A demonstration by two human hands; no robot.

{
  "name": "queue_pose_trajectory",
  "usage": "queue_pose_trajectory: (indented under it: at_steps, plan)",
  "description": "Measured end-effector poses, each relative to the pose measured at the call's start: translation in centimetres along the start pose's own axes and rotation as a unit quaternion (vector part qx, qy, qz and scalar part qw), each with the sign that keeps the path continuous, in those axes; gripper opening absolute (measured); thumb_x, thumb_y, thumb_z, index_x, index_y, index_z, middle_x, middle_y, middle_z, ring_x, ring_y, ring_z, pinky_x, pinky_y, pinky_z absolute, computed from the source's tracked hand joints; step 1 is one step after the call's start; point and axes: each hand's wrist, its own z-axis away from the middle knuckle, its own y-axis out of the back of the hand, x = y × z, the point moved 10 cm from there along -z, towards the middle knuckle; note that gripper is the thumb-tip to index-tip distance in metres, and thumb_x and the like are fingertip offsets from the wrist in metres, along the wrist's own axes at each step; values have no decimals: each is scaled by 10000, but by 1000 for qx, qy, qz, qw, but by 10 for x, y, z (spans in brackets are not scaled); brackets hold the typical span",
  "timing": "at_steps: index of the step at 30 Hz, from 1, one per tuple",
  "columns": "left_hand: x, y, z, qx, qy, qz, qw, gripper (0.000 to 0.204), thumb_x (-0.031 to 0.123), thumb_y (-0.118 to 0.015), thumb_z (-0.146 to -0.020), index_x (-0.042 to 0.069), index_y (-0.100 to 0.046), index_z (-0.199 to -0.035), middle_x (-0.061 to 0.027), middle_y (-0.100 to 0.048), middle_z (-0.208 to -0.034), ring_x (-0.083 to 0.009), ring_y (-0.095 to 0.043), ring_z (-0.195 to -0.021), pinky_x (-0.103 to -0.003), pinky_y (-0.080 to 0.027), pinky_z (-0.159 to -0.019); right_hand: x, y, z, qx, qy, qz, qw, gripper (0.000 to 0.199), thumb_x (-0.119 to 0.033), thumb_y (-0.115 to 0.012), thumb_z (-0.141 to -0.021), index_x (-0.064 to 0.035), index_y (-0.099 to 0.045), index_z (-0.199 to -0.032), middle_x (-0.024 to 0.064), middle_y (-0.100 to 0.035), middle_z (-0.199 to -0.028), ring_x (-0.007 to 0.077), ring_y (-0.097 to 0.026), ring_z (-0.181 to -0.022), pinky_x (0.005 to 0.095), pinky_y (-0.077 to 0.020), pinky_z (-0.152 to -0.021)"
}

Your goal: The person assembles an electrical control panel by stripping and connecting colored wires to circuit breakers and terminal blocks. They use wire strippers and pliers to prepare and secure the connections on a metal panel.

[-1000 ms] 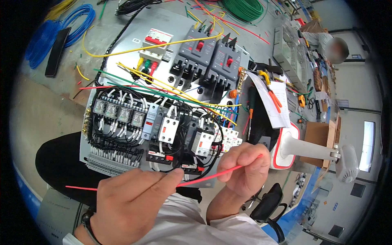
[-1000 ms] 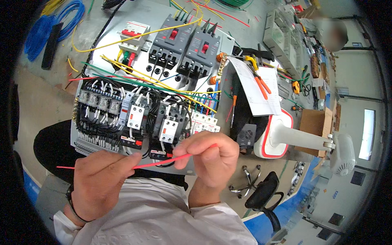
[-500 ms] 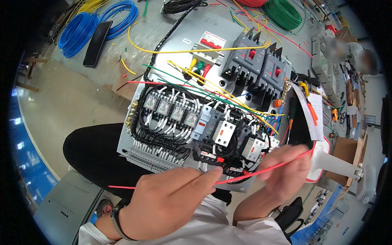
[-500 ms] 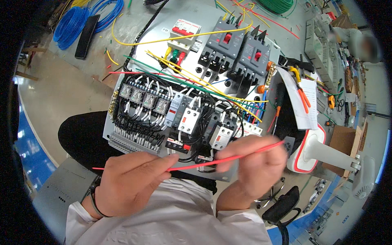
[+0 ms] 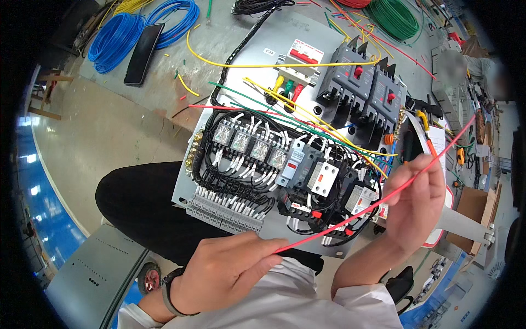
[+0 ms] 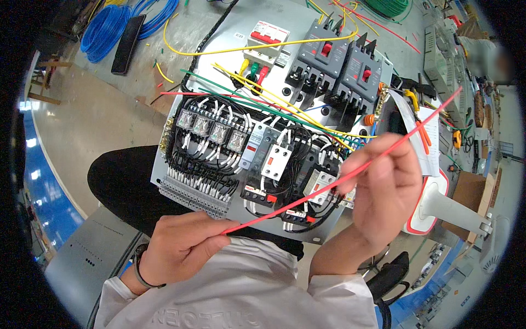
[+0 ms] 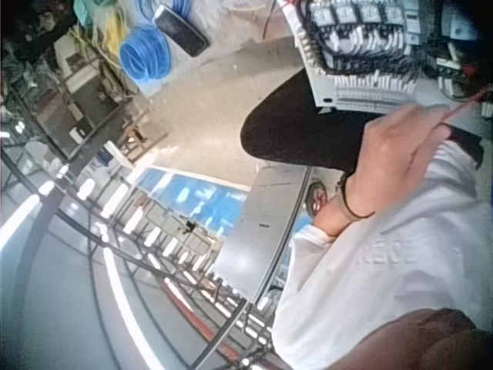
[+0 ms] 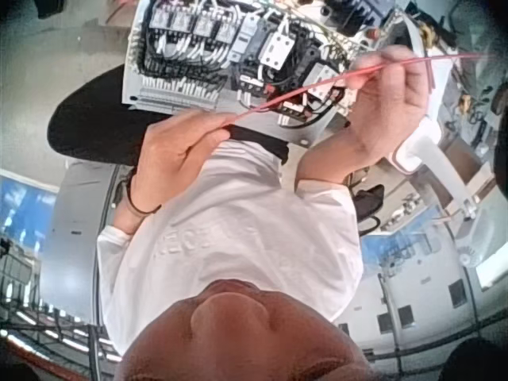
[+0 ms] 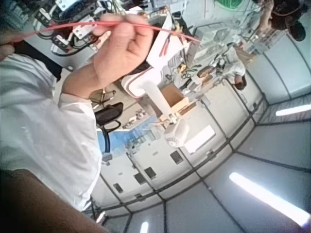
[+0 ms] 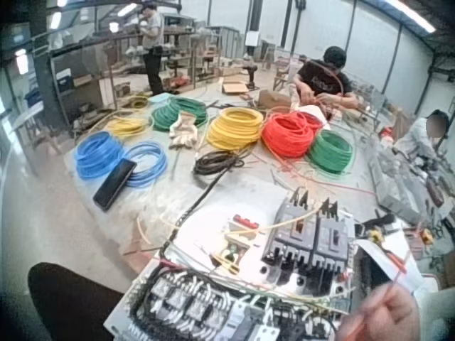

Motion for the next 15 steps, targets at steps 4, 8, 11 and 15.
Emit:
queue_pose_trajectory:
  at_steps: [4,8,11,15]
  plan:
    - [-12,-5,7,-42,34,36,998,189,69,-752,-919,12,-775,-1097,-85,-588,-672,-204,-557,-556,-316,-422,-519,4,22,-15,77,-11,-44,996,288,-165,-570,-1073,52,-594,-1261,148,-707,-876,131,-624,-638,230,-521,-595]
    - [-20,-13,11,-61,42,70,995,156,102,-739,-946,25,-769,-1078,-88,-609,-704,-223,-564,-560,-319,-442,-509,18,5,-14,62,-31,2,998,351,-160,-614,-1052,68,-584,-1317,137,-706,-875,128,-631,-667,231,-518,-614]
    - [-25,-17,15,-69,60,63,994,144,95,-741,-943,21,-771,-1063,-85,-623,-715,-206,-582,-573,-302,-441,-515,24,-11,-16,35,-62,45,997,460,-176,-689,-1008,98,-563,-1355,137,-732,-878,149,-661,-719,269,-532,-690]
    - [-45,-17,25,-58,88,107,989,133,80,-738,-941,11,-773,-1050,-76,-637,-724,-170,-594,-599,-281,-440,-541,22,-20,-17,10,-68,100,993,483,-190,-687,-1016,89,-567,-1391,129,-743,-924,151,-691,-812,274,-551,-764]
